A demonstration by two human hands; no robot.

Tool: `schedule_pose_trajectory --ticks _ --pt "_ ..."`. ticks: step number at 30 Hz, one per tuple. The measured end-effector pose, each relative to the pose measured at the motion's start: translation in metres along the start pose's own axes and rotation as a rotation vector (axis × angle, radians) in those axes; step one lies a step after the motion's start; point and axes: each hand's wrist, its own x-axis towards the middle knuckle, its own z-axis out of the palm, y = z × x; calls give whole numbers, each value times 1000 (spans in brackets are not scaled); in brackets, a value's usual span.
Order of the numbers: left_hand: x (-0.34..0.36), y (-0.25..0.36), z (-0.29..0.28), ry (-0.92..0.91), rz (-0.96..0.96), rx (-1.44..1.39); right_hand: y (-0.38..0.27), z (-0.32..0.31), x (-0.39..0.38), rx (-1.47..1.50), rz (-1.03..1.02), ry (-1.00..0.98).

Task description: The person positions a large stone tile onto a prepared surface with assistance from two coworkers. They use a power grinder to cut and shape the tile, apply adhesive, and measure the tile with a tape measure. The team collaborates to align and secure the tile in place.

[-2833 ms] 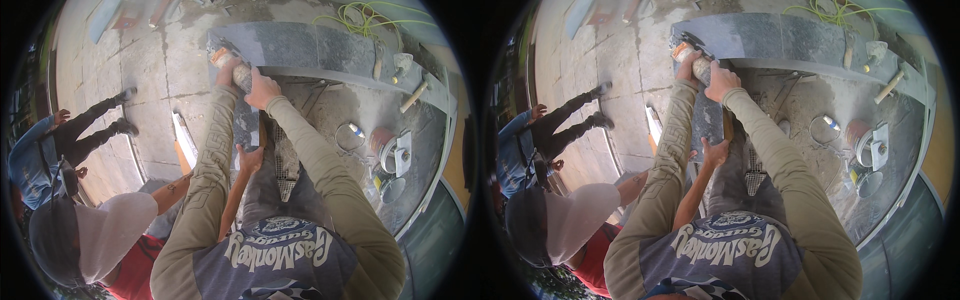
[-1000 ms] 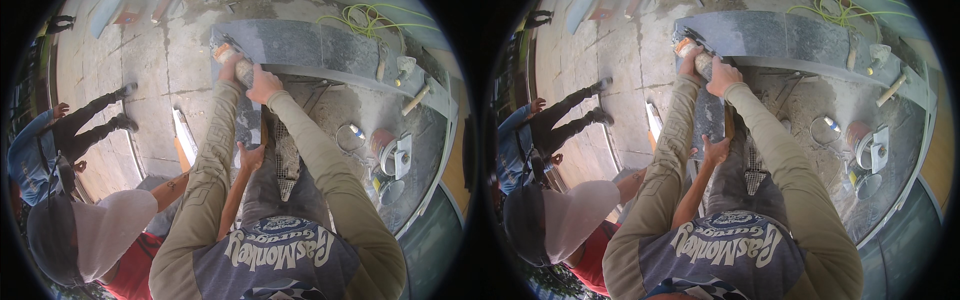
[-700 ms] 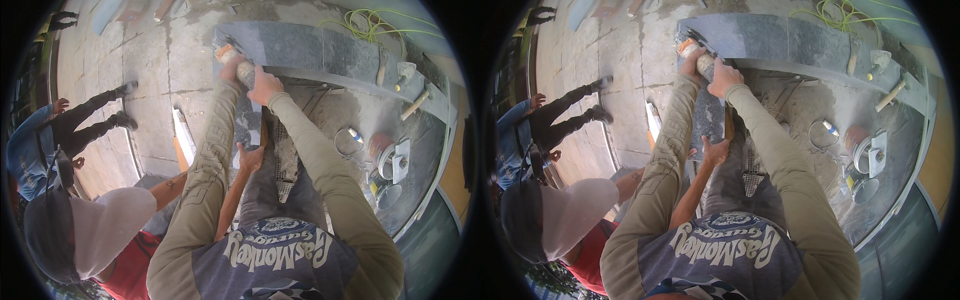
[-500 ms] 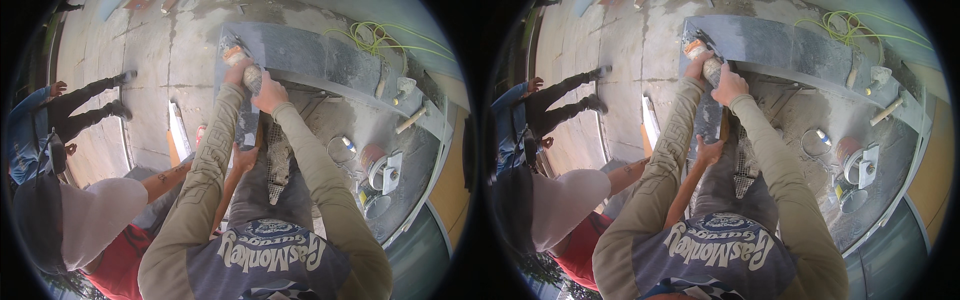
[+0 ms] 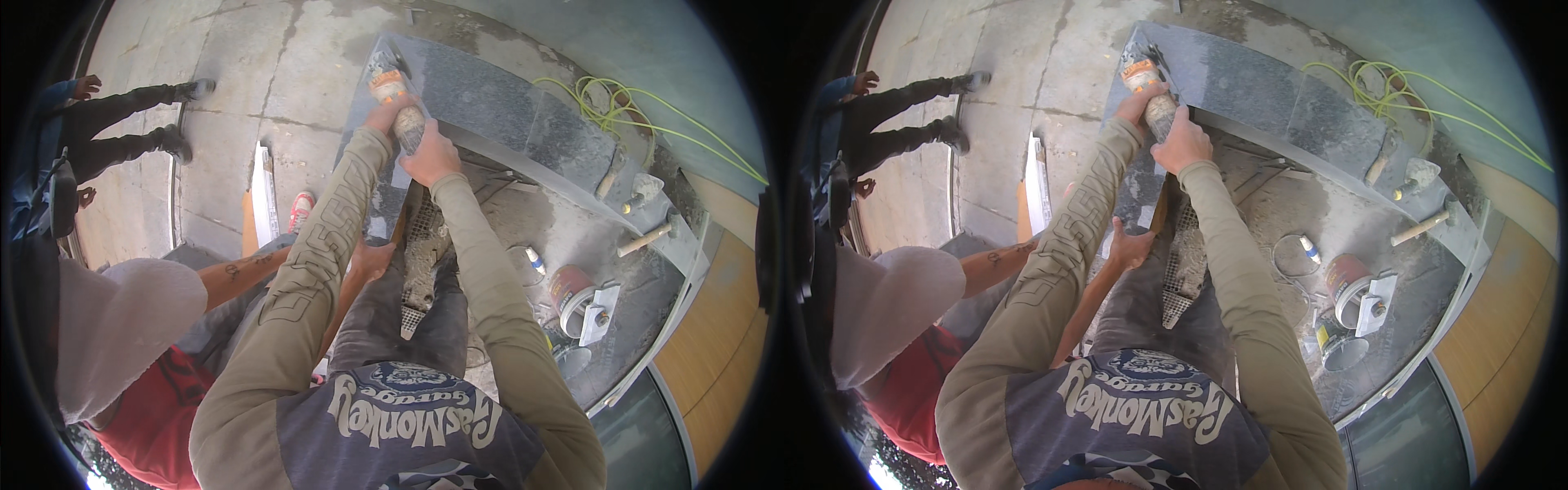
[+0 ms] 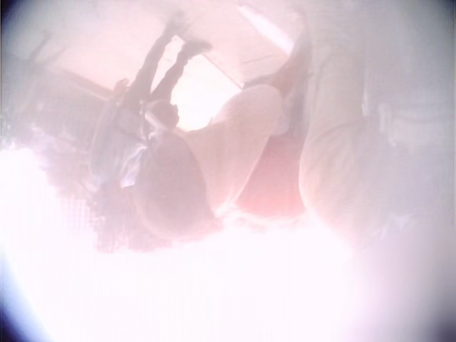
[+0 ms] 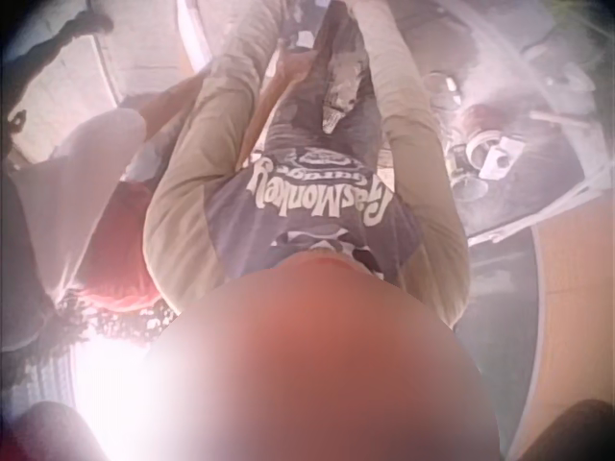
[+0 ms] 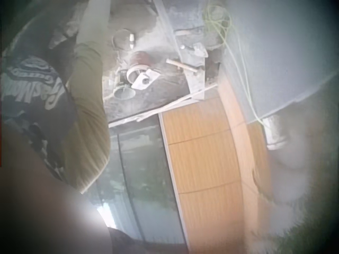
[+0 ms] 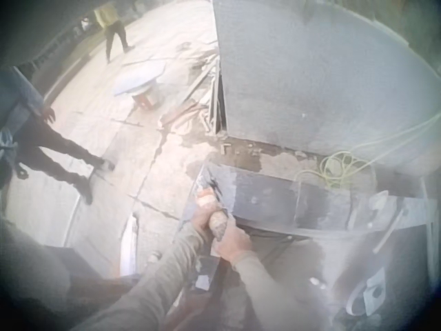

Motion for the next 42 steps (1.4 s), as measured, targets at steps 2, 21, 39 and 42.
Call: schedule_pose_trajectory --ticks 2,21,39,42 --pt "7 3 -3 35 -18 23 -1 1 5 -1 -13 6" --pt "-23 -15 10 1 91 35 11 -5 -23 27 -10 2" --pt "3 -6 0 10 21 -8 5 0 0 -25 5 -3" --pt "3 -4 1 28 -11 -4 7 1 0 -23 -5 9"
